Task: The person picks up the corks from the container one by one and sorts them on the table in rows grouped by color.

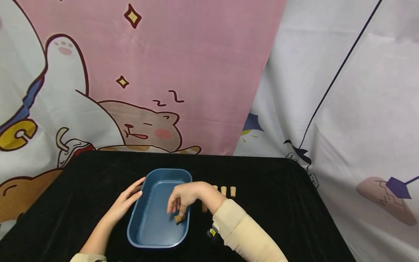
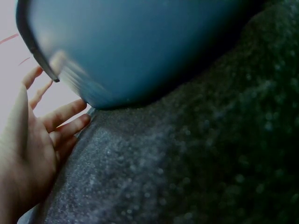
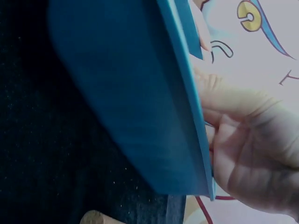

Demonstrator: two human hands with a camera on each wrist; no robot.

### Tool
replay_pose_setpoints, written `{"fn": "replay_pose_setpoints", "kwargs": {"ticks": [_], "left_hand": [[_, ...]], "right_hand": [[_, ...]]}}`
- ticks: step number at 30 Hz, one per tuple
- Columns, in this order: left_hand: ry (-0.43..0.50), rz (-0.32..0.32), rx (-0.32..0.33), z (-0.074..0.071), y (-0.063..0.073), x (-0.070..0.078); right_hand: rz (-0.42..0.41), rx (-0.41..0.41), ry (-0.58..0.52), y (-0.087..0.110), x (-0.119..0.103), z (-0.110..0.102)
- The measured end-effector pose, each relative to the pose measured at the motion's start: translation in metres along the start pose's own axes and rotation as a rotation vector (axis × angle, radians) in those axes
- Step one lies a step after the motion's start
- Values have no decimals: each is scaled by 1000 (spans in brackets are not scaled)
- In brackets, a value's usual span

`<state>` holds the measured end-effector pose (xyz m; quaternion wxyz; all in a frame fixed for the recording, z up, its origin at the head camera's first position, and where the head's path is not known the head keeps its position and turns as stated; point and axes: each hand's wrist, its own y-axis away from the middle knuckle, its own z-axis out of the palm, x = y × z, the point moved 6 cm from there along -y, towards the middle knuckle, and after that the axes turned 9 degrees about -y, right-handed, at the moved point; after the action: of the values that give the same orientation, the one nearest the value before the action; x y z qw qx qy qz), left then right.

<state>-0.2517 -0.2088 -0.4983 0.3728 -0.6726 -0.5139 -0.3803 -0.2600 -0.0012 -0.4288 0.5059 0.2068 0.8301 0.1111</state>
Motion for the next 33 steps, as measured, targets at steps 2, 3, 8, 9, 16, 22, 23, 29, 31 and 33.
{"fn": "replay_pose_setpoints", "kwargs": {"ticks": [2,3,8,9,16,22,23,29,31,33], "left_hand": [[2,-1,4,-1,0,0],[0,-1,5,-1,0,0],[-6,-4,-2,-1,1,0],[-6,-8,-3,-1,1,0],[-5,-22,-5,-1,0,0],[8,-20,-19,2,-2,1],[6,-23,-15,2,-2,1],[-9,-21,-5,1,-2,1],[-11,-14,-7,1,-2,1],[-9,-8,-6,1,-1,1]], "right_hand": [[34,-17,31,-4,0,2],[50,-26,48,-6,0,2],[135,-62,134,-14,2,5],[149,-66,147,-16,3,5],[195,-55,220,-20,6,14],[229,-27,299,-19,9,18],[229,-22,304,-19,8,18],[206,-19,256,-18,6,16],[189,-20,220,-18,6,16],[161,-17,179,-18,5,16]]}}
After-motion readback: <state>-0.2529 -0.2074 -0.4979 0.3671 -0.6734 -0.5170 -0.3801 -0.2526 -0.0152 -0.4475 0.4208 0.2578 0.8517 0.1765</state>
